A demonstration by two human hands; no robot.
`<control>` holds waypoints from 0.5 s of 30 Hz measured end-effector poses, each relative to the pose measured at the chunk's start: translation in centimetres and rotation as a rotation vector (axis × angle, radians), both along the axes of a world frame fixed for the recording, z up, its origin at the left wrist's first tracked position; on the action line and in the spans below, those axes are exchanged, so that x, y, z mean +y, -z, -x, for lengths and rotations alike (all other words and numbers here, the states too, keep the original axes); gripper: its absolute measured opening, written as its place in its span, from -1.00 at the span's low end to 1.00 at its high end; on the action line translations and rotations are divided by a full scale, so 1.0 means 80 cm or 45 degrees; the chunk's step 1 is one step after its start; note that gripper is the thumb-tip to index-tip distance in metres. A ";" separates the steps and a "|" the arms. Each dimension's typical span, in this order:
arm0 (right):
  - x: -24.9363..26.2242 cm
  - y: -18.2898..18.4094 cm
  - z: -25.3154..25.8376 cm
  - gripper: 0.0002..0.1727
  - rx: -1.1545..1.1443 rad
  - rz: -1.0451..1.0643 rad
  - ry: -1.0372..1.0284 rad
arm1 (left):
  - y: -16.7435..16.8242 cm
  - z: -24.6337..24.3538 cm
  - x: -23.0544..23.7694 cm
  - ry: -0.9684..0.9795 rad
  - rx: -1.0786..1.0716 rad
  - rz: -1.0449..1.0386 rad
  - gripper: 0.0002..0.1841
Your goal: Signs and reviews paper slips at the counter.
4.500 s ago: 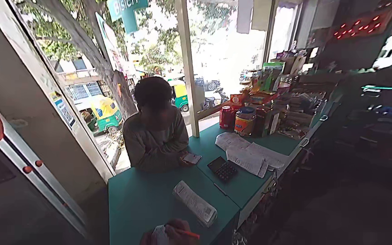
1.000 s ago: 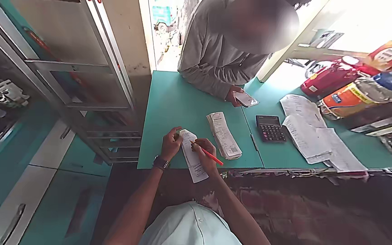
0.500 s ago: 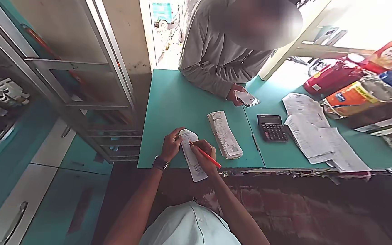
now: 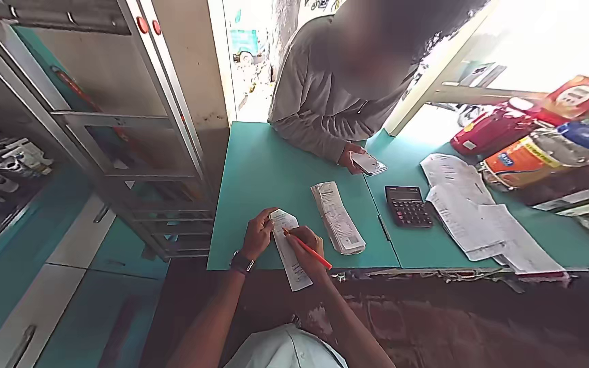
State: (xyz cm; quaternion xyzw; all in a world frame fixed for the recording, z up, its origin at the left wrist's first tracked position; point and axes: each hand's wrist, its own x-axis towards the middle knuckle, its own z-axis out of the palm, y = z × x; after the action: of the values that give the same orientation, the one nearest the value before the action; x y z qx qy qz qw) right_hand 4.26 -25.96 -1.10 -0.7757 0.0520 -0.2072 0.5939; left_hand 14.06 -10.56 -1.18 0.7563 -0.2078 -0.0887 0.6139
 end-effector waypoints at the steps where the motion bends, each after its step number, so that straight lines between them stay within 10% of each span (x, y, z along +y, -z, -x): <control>1: 0.000 0.000 0.000 -0.88 -0.001 -0.001 -0.003 | 0.001 0.000 0.000 -0.001 -0.001 0.005 -0.56; 15: -0.002 0.002 -0.002 -0.85 -0.025 -0.058 -0.026 | 0.001 0.000 0.001 0.001 0.018 0.032 -0.58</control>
State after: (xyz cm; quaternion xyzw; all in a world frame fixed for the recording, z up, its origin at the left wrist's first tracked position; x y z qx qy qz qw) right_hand 4.38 -26.13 -1.28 -0.7604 0.0430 -0.2076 0.6138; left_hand 14.08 -10.51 -1.27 0.7477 -0.2049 -0.0918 0.6249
